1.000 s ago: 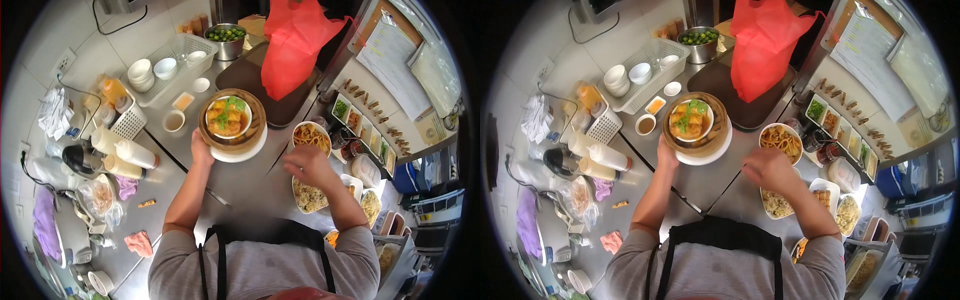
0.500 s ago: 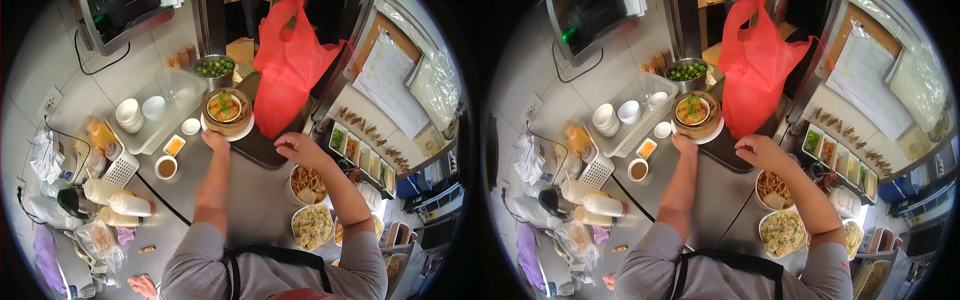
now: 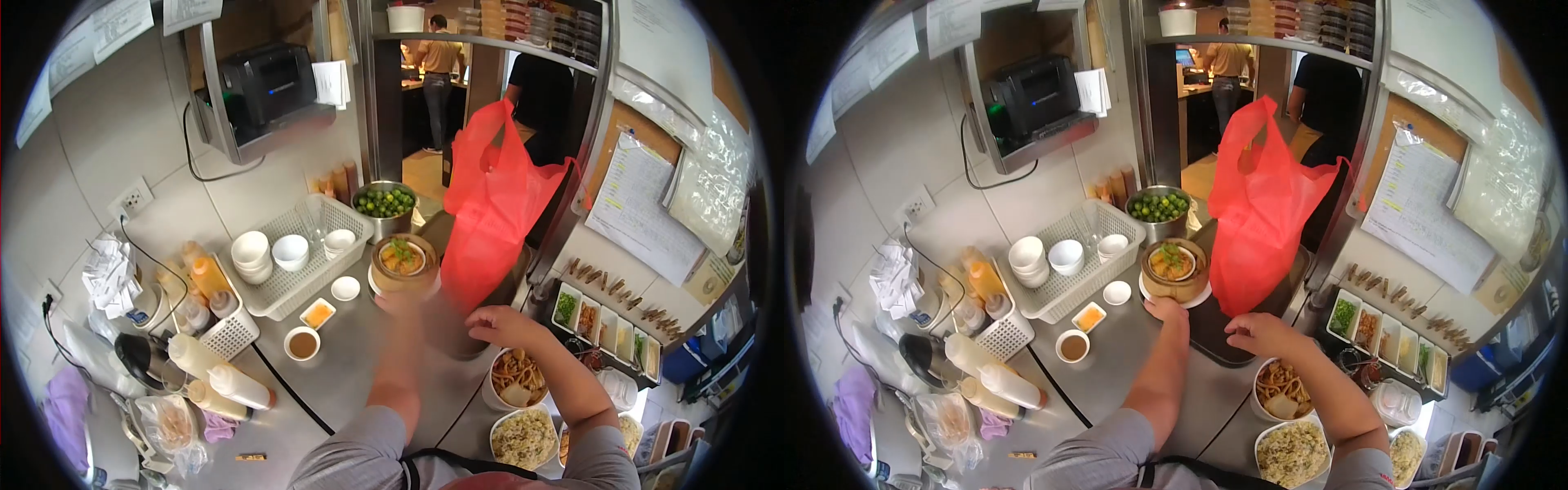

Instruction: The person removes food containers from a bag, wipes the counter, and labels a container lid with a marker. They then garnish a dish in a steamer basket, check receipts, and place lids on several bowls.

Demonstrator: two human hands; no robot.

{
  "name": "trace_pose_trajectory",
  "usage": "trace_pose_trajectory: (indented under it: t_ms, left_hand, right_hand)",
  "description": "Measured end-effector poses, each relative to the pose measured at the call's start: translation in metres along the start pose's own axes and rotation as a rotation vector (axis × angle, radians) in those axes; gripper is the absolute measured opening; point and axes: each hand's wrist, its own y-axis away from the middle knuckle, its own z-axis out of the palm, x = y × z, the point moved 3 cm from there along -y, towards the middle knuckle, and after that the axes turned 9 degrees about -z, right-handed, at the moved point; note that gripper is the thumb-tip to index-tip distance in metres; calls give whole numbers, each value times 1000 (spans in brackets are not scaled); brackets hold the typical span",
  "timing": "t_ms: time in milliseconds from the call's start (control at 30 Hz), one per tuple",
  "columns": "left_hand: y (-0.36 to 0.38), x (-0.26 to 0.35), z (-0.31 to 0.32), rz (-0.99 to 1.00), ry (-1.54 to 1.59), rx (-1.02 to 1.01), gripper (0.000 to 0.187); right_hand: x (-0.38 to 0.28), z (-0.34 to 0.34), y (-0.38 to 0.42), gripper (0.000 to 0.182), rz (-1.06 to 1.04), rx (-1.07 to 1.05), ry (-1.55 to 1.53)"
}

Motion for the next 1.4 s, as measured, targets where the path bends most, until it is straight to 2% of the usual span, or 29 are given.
trace_pose_trajectory:
  t_ms: [33, 100, 133, 233, 400, 500, 533, 567, 633, 700, 833, 900, 967, 1000, 1033, 1067, 1100, 1133, 1167, 1233, 1267, 1367, 1400]
  left_hand:
    - [11, 15, -3, -68, -18, -10, 35]
    - [1, -19, 0, -433, 593, 171, 40]
    - [4, -20, 0, -483, 659, 171, 42]
    - [8, -14, 2, -501, 584, -17, 49]
    - [13, 17, 3, -486, 331, -501, 60]
    - [19, 38, -5, -549, 199, -713, 67]
    - [23, 46, -11, -620, 163, -740, 70]
    - [28, 52, -17, -811, 181, -692, 70]
    - [25, 55, -31, -1048, 113, -598, 69]
    - [11, 59, -42, -1134, -57, -521, 66]
    - [43, 173, -67, -854, -48, -796, 53]
    - [-5, 183, -73, -702, -198, -878, 47]
    - [-35, 232, -64, -525, -174, -938, 29]
    - [-55, 258, -54, -341, -237, -855, 27]
    - [-64, 300, -47, -61, -381, -921, 25]
    - [-49, 340, -43, 40, -244, -730, 23]
    - [-73, 368, -36, 315, -280, -703, 23]
    - [-60, 407, -35, 396, -334, -705, 24]
    - [-78, 434, -31, 530, -541, -838, 26]
    - [-44, 461, -37, 344, -364, -702, 26]
    - [-23, 465, -41, 261, -234, -664, 29]
    - [-20, 434, -46, 319, -518, -790, 35]
    - [-27, 407, -47, 424, -720, -841, 32]
  right_hand:
    - [1, 1, 0, 29, -19, 4, 4]
    - [2, 5, 2, 30, -48, -1, 7]
    - [-1, 8, 3, 30, -36, -14, -3]
    - [-6, 10, 8, 31, -20, -48, -12]
    - [-3, 12, 21, 33, -59, -66, 3]
    - [-3, 11, 27, 34, 22, -107, -73]
    - [-4, 12, 29, 34, 14, -106, -56]
    - [-4, 12, 31, 34, 4, -105, -39]
    - [-4, 15, 37, 35, -23, -117, 1]
    - [-3, 18, 42, 37, -59, -138, 52]
    - [-16, 16, 58, 37, -42, -175, 33]
    - [-21, 16, 63, 38, -20, -236, 37]
    - [-28, 17, 62, 39, -25, -274, 61]
    - [-32, 16, 62, 39, -25, -292, 74]
    - [-35, 14, 59, 39, -52, -275, 89]
    - [-38, 13, 57, 40, -70, -272, 92]
    - [-41, 18, 58, 40, -79, -288, 79]
    - [-48, 18, 58, 40, -80, -270, 138]
    - [-54, 16, 58, 40, -82, -257, 193]
    - [-58, 17, 61, 39, -135, -164, 66]
    - [-61, 15, 61, 39, -95, -196, 56]
    - [-60, 17, 64, 37, 15, -228, -19]
    - [-58, 21, 63, 37, -48, -222, 20]
